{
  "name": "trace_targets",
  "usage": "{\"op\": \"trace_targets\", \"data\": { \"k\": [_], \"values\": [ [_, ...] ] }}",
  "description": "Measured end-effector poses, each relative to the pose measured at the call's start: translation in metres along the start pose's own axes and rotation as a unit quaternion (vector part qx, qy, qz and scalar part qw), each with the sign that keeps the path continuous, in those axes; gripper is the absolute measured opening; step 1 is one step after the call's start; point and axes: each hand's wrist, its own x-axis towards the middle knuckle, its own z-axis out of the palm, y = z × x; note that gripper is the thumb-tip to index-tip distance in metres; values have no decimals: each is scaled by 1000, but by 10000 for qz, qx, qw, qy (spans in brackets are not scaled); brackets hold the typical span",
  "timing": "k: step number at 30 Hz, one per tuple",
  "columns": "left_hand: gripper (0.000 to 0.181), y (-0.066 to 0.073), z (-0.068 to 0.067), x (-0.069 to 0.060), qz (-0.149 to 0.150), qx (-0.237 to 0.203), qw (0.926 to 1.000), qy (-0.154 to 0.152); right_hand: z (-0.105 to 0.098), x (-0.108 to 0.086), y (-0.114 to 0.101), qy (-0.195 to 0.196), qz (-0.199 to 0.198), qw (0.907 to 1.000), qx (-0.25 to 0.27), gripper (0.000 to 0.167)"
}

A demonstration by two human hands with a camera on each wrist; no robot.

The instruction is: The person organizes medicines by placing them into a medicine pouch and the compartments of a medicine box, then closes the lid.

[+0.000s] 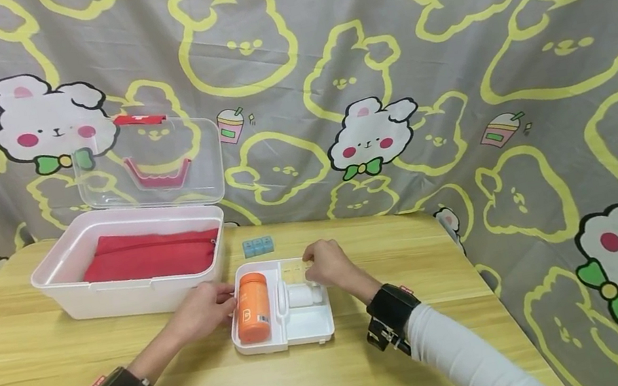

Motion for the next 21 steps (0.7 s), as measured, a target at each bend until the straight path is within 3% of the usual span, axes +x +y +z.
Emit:
{"op": "trace_targets", "data": {
  "k": [21],
  "values": [
    [26,0,1,0,15,-5,10000,24,3,1,-1,-1,60,10000,-66,33]
  ]
}}
